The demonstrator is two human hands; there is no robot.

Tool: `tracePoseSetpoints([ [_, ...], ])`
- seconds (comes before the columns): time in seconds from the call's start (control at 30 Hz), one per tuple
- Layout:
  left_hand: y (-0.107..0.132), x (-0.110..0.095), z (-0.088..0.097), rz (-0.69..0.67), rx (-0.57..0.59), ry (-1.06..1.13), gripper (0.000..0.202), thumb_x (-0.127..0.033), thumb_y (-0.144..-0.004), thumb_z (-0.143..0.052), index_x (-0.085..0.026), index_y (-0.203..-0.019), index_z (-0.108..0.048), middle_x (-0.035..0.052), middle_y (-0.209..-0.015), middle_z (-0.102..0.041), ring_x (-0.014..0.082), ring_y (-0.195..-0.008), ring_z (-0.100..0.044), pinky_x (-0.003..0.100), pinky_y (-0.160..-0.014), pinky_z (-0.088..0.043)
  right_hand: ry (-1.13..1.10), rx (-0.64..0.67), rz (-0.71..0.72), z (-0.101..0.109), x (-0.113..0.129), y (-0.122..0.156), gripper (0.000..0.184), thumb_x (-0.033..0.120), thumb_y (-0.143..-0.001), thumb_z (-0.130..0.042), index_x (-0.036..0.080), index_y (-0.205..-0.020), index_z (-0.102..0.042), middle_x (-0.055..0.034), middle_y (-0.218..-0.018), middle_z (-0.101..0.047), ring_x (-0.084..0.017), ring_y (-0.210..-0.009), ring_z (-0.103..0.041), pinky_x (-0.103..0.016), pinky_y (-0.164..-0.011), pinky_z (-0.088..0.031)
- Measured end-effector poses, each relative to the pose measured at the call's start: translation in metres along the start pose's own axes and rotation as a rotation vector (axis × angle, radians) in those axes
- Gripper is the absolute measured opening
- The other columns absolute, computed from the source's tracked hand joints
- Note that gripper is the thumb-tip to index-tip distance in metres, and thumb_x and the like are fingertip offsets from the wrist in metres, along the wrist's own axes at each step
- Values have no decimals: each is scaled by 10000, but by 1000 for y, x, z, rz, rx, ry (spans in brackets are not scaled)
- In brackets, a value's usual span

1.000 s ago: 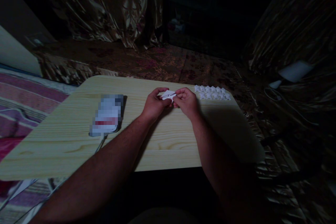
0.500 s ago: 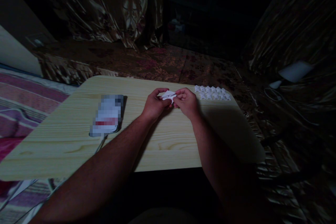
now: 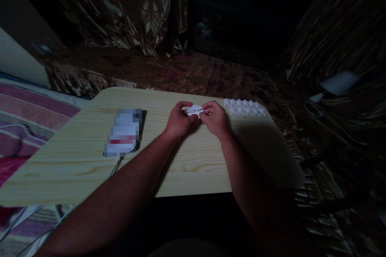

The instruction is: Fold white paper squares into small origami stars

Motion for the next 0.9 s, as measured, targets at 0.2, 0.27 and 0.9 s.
tracePoseSetpoints([
  [0.2, -1, 3, 0, -19, 6, -5, 522, -158, -558, -728, -175, -1027, -499, 2, -682, -627, 109, -493, -555, 219, -486, -442, -1, -36, 30, 3, 2, -1, 224, 163, -641, -589, 200, -838, -489, 69, -587, -561, -84, -487, -530, -190, -476, -411],
  [0.27, 0, 4, -1, -22, 21, -19, 541, -151, -552, -730, -180, -1040, -497, -7, -665, -623, 110, -489, -552, 213, -482, -433, -11, -49, 43, 4, 4, -1, 219, 166, -647, -592, 200, -837, -489, 66, -589, -564, -83, -481, -529, -188, -466, -406],
  [0.9, 1, -3, -5, -56, 65, -21, 535, -160, -557, -739, -163, -1028, -487, 4, -718, -634, 99, -545, -569, 194, -520, -438, -127, 24, -57, -2, 3, 1, 281, 128, -622, -590, 189, -885, -513, 56, -650, -600, -65, -465, -498, -174, -411, -404],
])
Point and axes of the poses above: each hand's wrist, its own y-axis away from the middle knuckle, its own z-axis out of the back of the hand, x = y × z, the point moved 9 cm from there along -y, towards the middle knuckle
